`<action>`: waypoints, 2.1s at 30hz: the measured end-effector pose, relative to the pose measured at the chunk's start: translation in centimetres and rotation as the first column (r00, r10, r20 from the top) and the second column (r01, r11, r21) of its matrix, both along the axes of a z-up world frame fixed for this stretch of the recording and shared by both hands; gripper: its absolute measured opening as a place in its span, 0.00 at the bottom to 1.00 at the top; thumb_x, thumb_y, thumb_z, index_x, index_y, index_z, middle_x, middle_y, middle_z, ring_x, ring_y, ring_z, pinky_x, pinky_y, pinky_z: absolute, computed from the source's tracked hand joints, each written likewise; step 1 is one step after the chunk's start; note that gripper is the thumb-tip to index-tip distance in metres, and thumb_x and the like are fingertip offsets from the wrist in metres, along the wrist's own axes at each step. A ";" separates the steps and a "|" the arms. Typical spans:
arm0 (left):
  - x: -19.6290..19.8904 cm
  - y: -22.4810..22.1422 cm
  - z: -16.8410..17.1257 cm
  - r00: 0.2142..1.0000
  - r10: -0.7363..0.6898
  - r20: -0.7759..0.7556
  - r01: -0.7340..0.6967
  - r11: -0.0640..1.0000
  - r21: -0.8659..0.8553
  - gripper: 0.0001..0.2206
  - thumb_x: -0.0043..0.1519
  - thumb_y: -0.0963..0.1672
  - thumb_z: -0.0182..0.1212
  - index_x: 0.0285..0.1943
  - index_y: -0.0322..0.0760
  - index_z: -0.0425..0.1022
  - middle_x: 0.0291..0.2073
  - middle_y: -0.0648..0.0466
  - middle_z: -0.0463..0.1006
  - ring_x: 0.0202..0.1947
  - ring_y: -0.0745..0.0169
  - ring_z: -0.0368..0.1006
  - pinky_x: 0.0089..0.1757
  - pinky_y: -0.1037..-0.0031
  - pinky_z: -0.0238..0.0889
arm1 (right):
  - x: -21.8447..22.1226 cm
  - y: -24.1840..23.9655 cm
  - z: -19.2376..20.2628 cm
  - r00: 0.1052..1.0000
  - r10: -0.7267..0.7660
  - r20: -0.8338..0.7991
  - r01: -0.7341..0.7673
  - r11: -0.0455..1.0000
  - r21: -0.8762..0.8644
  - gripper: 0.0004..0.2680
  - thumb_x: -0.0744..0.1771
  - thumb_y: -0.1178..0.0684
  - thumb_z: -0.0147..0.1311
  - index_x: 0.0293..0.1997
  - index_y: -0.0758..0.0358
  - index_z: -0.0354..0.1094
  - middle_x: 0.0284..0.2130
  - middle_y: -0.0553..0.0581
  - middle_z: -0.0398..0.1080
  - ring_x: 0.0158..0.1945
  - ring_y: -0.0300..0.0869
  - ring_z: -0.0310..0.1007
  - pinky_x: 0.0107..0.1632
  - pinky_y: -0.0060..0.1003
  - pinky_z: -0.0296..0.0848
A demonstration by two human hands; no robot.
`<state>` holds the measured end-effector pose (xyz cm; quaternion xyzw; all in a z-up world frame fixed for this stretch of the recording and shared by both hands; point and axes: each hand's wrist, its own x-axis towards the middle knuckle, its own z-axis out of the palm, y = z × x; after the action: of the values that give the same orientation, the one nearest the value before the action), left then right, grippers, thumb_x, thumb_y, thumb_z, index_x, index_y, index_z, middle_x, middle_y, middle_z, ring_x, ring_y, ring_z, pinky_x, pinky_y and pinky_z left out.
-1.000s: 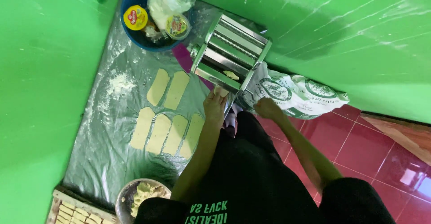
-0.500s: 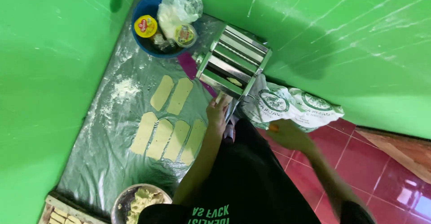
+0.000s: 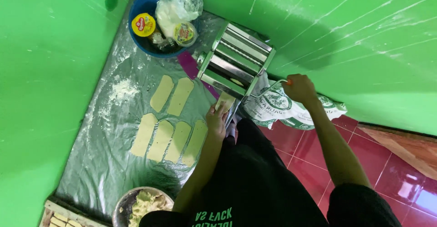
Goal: Flattening dough with a roller, cutting it into strips, and rolling them with filling
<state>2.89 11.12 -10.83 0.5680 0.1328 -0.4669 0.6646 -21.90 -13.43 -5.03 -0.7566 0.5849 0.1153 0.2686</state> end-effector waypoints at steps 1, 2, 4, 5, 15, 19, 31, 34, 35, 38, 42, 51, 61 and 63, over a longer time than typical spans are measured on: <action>0.1 0.2 0.3 1.000 0.001 0.001 -0.001 1.000 -0.001 0.20 0.60 0.45 0.73 0.58 0.35 0.73 0.47 0.45 0.78 0.49 0.52 0.76 0.57 0.54 0.63 | 0.1 0.2 -3.1 1.000 0.001 0.001 -0.001 1.000 -0.001 0.14 0.63 0.37 0.53 0.36 0.56 0.75 0.30 0.71 0.75 0.43 0.69 0.77 0.45 0.61 0.76; 0.2 0.5 0.6 1.000 -0.011 0.002 0.011 1.000 -0.006 0.19 0.61 0.45 0.73 0.58 0.35 0.73 0.47 0.44 0.78 0.50 0.50 0.76 0.58 0.52 0.61 | 0.2 0.4 -6.2 1.000 -0.020 -0.006 0.020 0.998 0.059 0.15 0.63 0.36 0.52 0.37 0.54 0.76 0.33 0.69 0.77 0.45 0.67 0.78 0.46 0.60 0.77; 0.3 0.8 1.5 1.000 -0.017 0.004 0.017 1.000 -0.012 0.19 0.61 0.45 0.72 0.58 0.35 0.73 0.48 0.43 0.78 0.51 0.49 0.76 0.59 0.51 0.60 | 1.1 1.7 -8.8 0.999 -0.034 -0.013 0.036 0.992 0.118 0.16 0.63 0.34 0.52 0.39 0.52 0.77 0.36 0.67 0.78 0.48 0.65 0.79 0.48 0.59 0.77; 0.3 0.9 2.1 0.999 -0.019 0.030 0.019 1.000 -0.005 0.20 0.60 0.46 0.74 0.58 0.34 0.74 0.46 0.43 0.78 0.49 0.50 0.76 0.57 0.52 0.62 | 1.9 2.9 -8.4 0.989 0.135 0.053 -0.142 0.979 0.146 0.17 0.64 0.39 0.47 0.39 0.62 0.76 0.37 0.74 0.77 0.49 0.69 0.77 0.52 0.60 0.75; 2.5 3.3 0.9 0.982 0.019 0.186 -0.026 0.999 0.035 0.16 0.60 0.44 0.74 0.52 0.33 0.78 0.37 0.47 0.78 0.36 0.58 0.76 0.44 0.63 0.71 | 3.8 15.6 1.3 0.965 0.117 0.235 -0.225 0.830 0.510 0.25 0.62 0.31 0.51 0.36 0.74 0.73 0.40 0.81 0.75 0.53 0.75 0.72 0.55 0.65 0.70; 4.1 4.8 4.8 0.917 -0.109 0.383 0.071 0.991 0.111 0.12 0.61 0.44 0.72 0.47 0.30 0.78 0.35 0.46 0.78 0.37 0.61 0.73 0.41 0.67 0.67 | 3.4 17.8 3.1 0.965 0.035 0.260 -0.151 0.883 0.444 0.26 0.62 0.27 0.53 0.38 0.69 0.73 0.39 0.78 0.75 0.51 0.73 0.75 0.53 0.61 0.73; 4.4 4.3 15.3 0.926 0.125 0.356 -0.032 0.966 -0.256 0.08 0.61 0.41 0.67 0.43 0.31 0.76 0.32 0.44 0.77 0.35 0.60 0.77 0.41 0.65 0.74 | 3.4 19.2 8.8 0.889 -0.005 0.459 -0.016 0.999 0.041 0.19 0.64 0.40 0.62 0.53 0.62 0.70 0.44 0.71 0.74 0.52 0.66 0.75 0.54 0.57 0.75; 3.1 4.0 18.0 0.956 0.081 0.283 0.003 0.959 -0.285 0.05 0.60 0.40 0.65 0.41 0.35 0.73 0.31 0.48 0.79 0.33 0.62 0.79 0.39 0.71 0.75 | 3.7 18.6 14.1 0.841 -0.042 0.539 0.060 0.998 -0.016 0.14 0.66 0.47 0.63 0.54 0.62 0.73 0.46 0.64 0.75 0.55 0.57 0.76 0.56 0.51 0.76; 2.6 4.0 19.1 0.976 0.044 0.215 0.028 0.946 -0.322 0.06 0.60 0.40 0.64 0.42 0.35 0.72 0.31 0.48 0.79 0.34 0.62 0.80 0.40 0.70 0.75 | 3.9 18.5 15.4 0.808 -0.062 0.586 0.067 0.998 0.013 0.14 0.66 0.47 0.63 0.53 0.62 0.73 0.46 0.64 0.76 0.55 0.57 0.76 0.57 0.49 0.76; 1.5 3.8 19.1 0.998 -0.017 0.067 0.043 0.908 -0.418 0.07 0.61 0.39 0.64 0.42 0.35 0.70 0.32 0.47 0.80 0.36 0.59 0.81 0.42 0.67 0.78 | 5.8 18.5 15.2 0.652 -0.255 0.714 0.057 0.956 0.289 0.15 0.69 0.47 0.51 0.59 0.65 0.68 0.49 0.69 0.75 0.55 0.59 0.75 0.57 0.52 0.75; 0.9 3.8 19.1 0.995 -0.092 -0.049 0.053 0.851 -0.523 0.09 0.61 0.39 0.63 0.45 0.31 0.69 0.34 0.43 0.80 0.38 0.53 0.83 0.40 0.66 0.80 | 9.2 19.4 15.1 0.299 -0.810 0.504 -0.161 0.477 0.864 0.35 0.67 0.29 0.46 0.73 0.75 0.51 0.59 0.79 0.66 0.61 0.66 0.68 0.61 0.57 0.67; 5.0 5.8 23.0 0.903 -0.210 0.374 0.285 0.946 -0.156 0.12 0.61 0.39 0.69 0.51 0.25 0.76 0.34 0.40 0.82 0.36 0.55 0.81 0.40 0.65 0.79 | 10.7 17.9 14.1 -0.035 -0.756 0.653 0.177 0.638 0.749 0.09 0.68 0.57 0.60 0.49 0.75 0.71 0.33 0.68 0.76 0.33 0.48 0.80 0.38 0.36 0.80; 2.1 5.3 22.0 0.945 -0.229 0.233 0.287 0.922 -0.259 0.15 0.70 0.41 0.54 0.60 0.20 0.74 0.47 0.30 0.80 0.52 0.36 0.77 0.54 0.46 0.71 | 12.4 19.0 18.3 0.305 0.088 0.948 0.323 0.927 -0.190 0.02 0.67 0.61 0.65 0.41 0.63 0.80 0.32 0.58 0.74 0.32 0.43 0.74 0.39 0.36 0.76; 0.9 4.7 22.0 0.978 -0.188 0.094 0.210 0.909 -0.359 0.13 0.69 0.42 0.55 0.57 0.24 0.75 0.45 0.36 0.82 0.50 0.43 0.79 0.55 0.47 0.71 | 12.9 19.7 18.6 0.423 0.308 0.852 0.279 0.851 -0.445 0.10 0.62 0.62 0.67 0.46 0.54 0.83 0.33 0.52 0.74 0.32 0.43 0.76 0.35 0.36 0.77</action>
<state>3.78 15.85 11.12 0.4575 -0.0345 -0.5323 0.7114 -8.98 6.24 13.58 -0.7444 0.3472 -0.4714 0.3211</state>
